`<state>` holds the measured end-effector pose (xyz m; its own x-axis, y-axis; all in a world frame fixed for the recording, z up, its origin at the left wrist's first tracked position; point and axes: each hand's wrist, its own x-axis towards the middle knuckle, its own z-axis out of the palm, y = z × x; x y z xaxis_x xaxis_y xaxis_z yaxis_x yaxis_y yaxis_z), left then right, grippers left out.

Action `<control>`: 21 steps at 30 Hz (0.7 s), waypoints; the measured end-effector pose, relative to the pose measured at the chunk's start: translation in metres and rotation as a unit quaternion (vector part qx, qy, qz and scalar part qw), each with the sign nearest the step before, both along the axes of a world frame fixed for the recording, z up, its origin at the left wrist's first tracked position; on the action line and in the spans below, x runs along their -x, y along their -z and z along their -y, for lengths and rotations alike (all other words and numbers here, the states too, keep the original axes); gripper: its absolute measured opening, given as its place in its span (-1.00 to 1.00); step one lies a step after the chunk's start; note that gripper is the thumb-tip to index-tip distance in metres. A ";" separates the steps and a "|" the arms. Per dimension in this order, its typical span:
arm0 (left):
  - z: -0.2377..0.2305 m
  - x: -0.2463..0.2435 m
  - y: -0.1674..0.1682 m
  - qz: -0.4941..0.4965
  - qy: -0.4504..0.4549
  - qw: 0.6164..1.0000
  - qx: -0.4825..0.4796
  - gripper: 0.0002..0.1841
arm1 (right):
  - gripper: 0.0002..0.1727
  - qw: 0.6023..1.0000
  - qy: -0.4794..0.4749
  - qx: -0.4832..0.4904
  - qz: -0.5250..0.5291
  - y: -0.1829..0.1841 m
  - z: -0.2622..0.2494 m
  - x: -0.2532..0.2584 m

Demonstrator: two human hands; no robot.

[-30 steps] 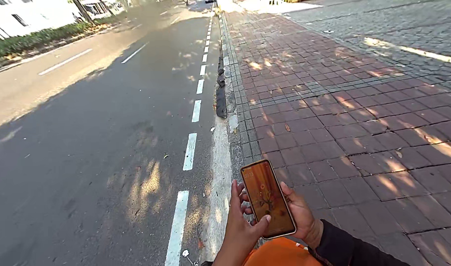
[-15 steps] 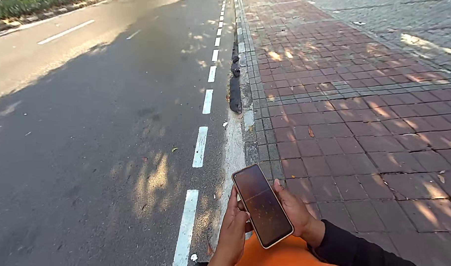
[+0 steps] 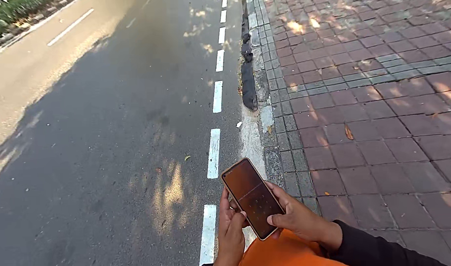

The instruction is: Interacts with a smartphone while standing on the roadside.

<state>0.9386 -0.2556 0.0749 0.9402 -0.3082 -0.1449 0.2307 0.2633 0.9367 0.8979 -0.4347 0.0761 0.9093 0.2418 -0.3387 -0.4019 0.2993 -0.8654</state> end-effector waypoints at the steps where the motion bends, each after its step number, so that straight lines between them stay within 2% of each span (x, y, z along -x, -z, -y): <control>1: 0.004 -0.017 0.000 0.008 -0.006 1.000 -0.001 -0.10 | 0.03 1.000 -0.007 -0.010 0.007 -0.001 0.005 -0.018; 6: 0.020 -0.091 -0.009 -0.001 -0.074 0.997 -0.019 -0.14 | -0.03 0.995 -0.019 -0.091 0.041 0.002 0.015 -0.092; 8: 0.016 -0.122 -0.005 0.008 -0.048 0.999 0.008 -0.09 | -0.09 0.993 -0.013 -0.109 0.045 0.006 0.015 -0.122; 11: 0.002 -0.169 0.007 0.023 0.039 0.997 0.057 0.14 | -0.19 0.994 0.004 -0.106 0.038 0.009 0.008 -0.170; 13: -0.005 -0.204 0.009 0.008 0.047 0.998 0.040 0.26 | -0.21 0.996 0.019 -0.088 0.020 0.010 -0.001 -0.207; 15: -0.015 -0.243 0.017 -0.001 0.043 0.999 0.019 0.28 | -0.20 0.998 0.025 -0.058 0.016 0.018 -0.014 -0.247; 21: -0.068 -0.385 0.060 0.101 0.131 0.986 0.033 0.31 | -0.20 0.996 0.081 0.001 0.035 0.051 -0.065 -0.375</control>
